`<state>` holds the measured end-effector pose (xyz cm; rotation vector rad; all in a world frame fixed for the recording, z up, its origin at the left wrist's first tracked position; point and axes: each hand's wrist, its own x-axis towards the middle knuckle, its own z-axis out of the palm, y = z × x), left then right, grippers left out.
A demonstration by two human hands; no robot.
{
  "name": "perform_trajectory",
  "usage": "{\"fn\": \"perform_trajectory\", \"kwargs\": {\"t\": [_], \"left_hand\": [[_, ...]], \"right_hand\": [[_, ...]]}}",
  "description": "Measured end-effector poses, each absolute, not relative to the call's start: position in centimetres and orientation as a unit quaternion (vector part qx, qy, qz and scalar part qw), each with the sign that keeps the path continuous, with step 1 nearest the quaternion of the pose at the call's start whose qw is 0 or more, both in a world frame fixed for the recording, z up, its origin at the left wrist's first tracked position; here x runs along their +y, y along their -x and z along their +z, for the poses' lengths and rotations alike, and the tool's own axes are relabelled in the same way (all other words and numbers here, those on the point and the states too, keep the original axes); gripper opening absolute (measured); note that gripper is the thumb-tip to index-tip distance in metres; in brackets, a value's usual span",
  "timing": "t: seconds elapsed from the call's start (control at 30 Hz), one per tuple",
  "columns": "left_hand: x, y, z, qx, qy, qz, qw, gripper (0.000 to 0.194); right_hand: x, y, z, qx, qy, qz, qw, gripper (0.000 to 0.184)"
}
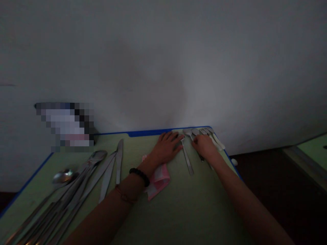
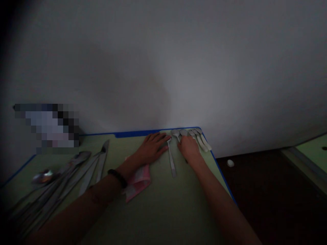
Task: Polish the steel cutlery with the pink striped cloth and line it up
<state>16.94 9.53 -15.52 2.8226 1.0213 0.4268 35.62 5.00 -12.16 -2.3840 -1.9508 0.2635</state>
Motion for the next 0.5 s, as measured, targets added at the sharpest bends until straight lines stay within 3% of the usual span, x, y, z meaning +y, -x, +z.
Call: {"fn": "perform_trajectory", "kwargs": {"t": [0.5], "left_hand": [[9.7, -16.9, -15.9, 0.345, -0.922, 0.166, 0.053, 0.051]], "right_hand": [[2.7, -35.9, -10.8, -0.648, 0.751, 0.127, 0.008, 0.016]]}}
